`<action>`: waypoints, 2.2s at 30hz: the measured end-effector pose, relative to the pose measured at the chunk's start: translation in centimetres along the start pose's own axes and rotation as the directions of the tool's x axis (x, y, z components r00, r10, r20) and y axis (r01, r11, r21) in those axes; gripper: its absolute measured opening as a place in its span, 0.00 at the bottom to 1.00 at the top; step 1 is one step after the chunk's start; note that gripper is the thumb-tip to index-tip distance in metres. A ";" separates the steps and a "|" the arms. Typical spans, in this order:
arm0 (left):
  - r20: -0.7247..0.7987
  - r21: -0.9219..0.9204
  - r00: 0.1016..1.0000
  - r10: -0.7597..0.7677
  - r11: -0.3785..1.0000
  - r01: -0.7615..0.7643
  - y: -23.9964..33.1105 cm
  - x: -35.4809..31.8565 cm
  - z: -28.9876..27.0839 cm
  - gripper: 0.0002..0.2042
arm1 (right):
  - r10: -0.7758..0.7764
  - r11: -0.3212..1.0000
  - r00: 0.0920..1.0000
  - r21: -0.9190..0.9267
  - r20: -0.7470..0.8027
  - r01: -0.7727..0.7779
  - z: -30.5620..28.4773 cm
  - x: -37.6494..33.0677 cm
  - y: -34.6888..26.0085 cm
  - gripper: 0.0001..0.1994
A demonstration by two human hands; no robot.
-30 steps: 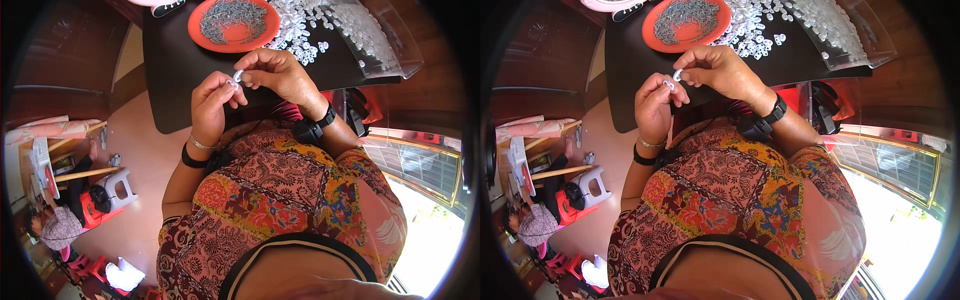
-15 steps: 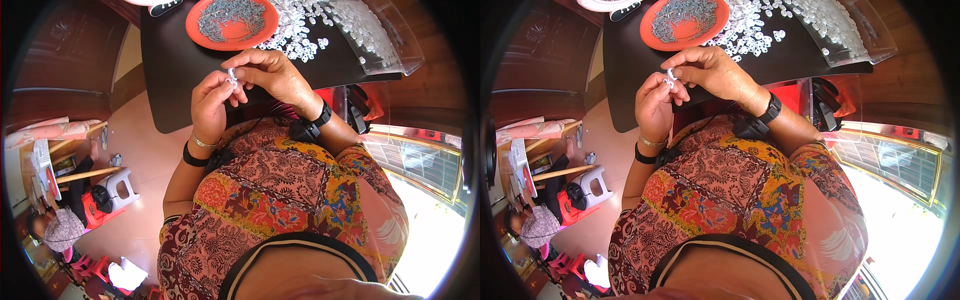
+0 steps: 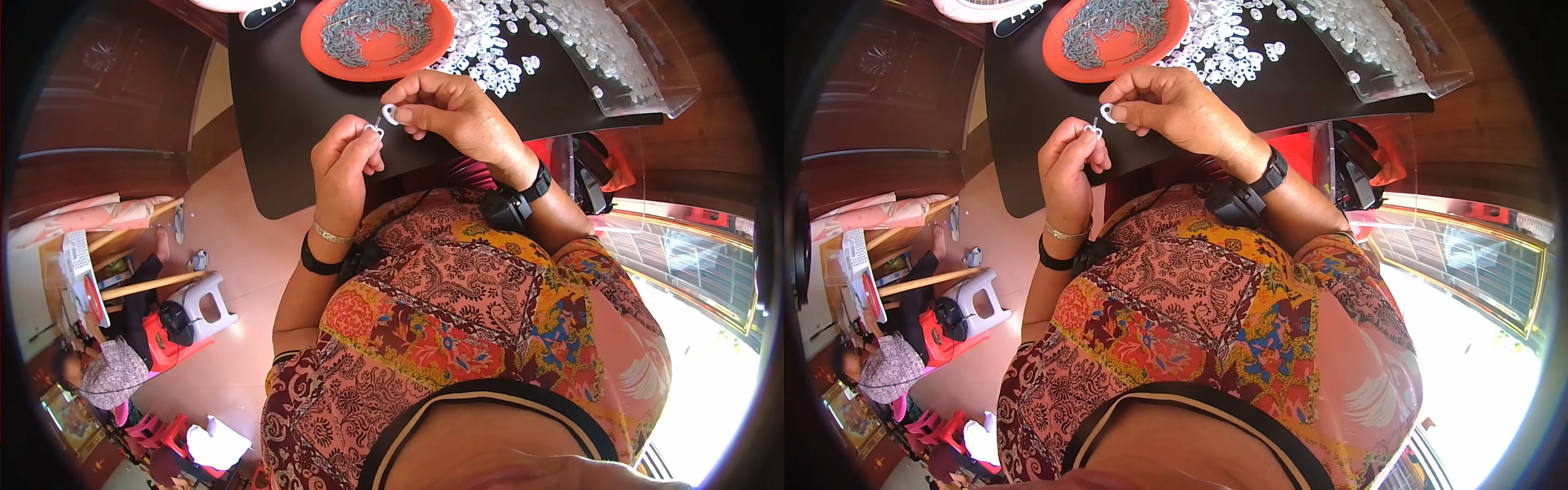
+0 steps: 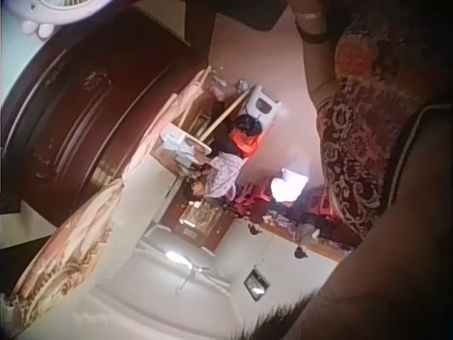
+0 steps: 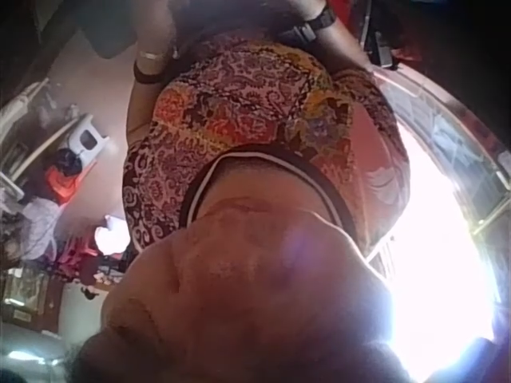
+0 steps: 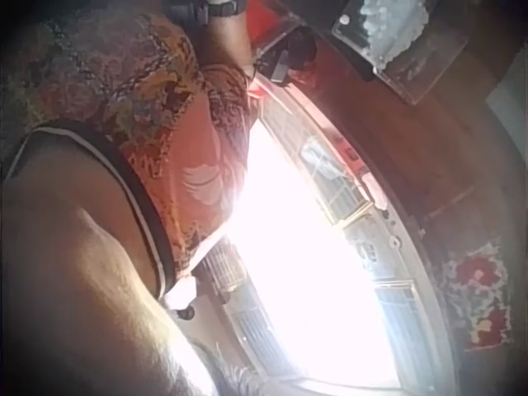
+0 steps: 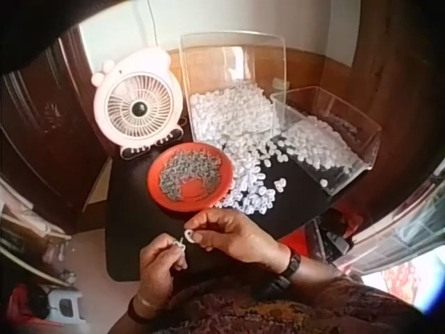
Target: Assembling small white plastic components by inserting metal pins.
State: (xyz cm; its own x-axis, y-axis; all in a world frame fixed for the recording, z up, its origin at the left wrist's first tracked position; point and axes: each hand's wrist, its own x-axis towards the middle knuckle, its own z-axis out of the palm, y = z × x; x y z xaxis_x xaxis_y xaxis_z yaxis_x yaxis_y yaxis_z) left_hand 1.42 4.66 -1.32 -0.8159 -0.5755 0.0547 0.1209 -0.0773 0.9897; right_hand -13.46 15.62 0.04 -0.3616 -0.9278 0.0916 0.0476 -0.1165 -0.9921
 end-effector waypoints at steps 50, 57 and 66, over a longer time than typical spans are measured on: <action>0.061 0.190 0.998 -0.014 0.982 0.002 -0.1 -0.2 0.2 0.08 | -0.093 0.970 0.994 -0.221 0.061 0.104 0.1 -0.3 0.1 0.07; 0.031 0.080 0.999 -0.025 0.997 0.022 -0.2 0.0 0.2 0.08 | -0.152 0.984 0.988 -0.094 0.024 0.154 1.0 -0.5 0.2 0.11; 0.010 -0.003 0.997 -0.082 0.997 0.082 0.1 0.1 0.6 0.11 | -0.346 0.827 0.938 -0.471 0.008 0.309 1.2 -0.5 0.2 0.14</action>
State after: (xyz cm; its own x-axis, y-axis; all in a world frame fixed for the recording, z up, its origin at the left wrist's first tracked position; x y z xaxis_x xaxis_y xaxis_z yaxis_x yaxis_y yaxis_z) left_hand 1.02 5.04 -1.10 -0.8289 -0.5588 -0.0255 0.0548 -0.1265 0.9904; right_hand -12.17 15.61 -0.05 -0.3485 -0.8329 0.4298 -0.5104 -0.2159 -0.8324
